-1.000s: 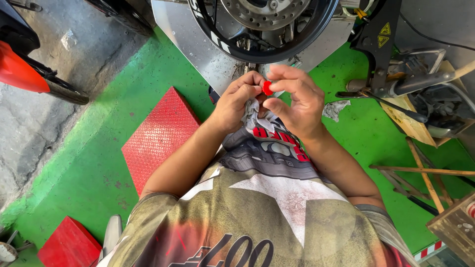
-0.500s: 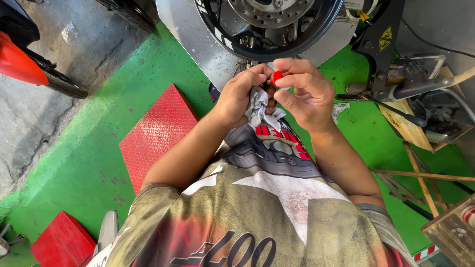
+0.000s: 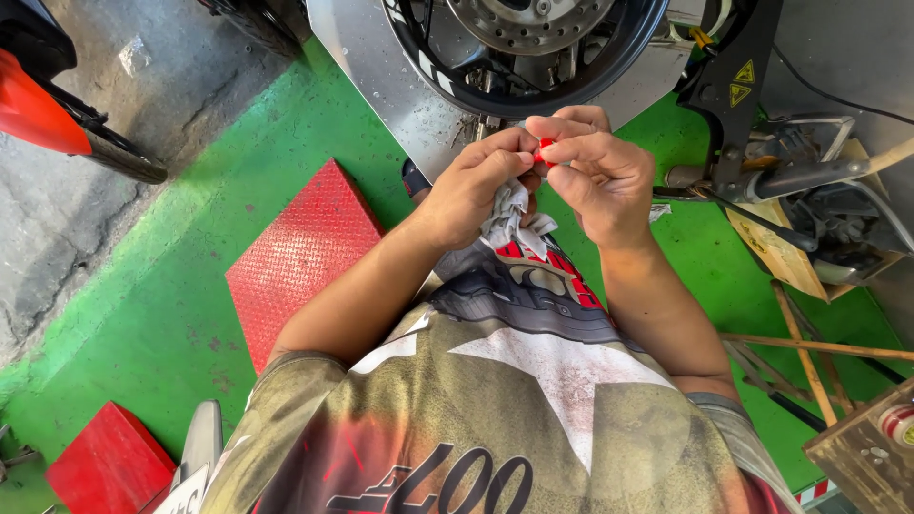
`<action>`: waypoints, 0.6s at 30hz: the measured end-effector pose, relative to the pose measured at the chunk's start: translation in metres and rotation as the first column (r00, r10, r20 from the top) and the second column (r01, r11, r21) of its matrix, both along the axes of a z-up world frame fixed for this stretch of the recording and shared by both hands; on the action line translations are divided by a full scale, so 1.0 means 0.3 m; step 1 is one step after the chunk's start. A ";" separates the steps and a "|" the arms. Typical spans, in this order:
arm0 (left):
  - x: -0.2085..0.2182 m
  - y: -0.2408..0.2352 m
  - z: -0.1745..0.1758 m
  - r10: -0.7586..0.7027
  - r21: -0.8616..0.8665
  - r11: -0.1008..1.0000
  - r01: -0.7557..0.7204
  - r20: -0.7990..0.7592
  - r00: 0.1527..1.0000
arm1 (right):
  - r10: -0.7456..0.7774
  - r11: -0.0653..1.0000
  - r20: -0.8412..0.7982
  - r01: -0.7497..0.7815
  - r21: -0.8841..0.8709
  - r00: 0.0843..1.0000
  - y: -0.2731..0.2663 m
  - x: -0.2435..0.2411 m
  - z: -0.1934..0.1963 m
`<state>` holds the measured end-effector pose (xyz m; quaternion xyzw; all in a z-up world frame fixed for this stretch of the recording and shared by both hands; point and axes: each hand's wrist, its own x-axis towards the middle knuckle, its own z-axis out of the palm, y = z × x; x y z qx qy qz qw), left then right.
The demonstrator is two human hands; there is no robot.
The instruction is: The person walks through a motorcycle repair shop holding a small red bottle and a white cloth. They open a red tool chest, select a green T-handle wrench, and return to a motorcycle wheel. The person then applies red thread-locking fluid from the bottle onto a bolt held in the left hand.
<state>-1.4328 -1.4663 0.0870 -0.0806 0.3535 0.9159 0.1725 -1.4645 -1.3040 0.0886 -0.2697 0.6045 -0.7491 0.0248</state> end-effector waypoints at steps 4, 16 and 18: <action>0.018 0.007 0.006 0.009 -0.013 1.000 -0.010 -0.021 1.000 | -0.058 0.998 -0.005 0.058 0.027 0.998 -0.005 -0.009 -0.004; 0.017 0.004 0.022 -0.018 0.047 0.999 0.019 -0.022 1.000 | -0.108 0.994 -0.010 0.108 -0.002 0.994 -0.001 -0.005 -0.020; 0.008 0.004 0.007 -0.034 0.057 0.998 0.035 -0.015 0.999 | -0.119 0.993 0.020 0.118 0.030 0.993 -0.001 0.007 0.014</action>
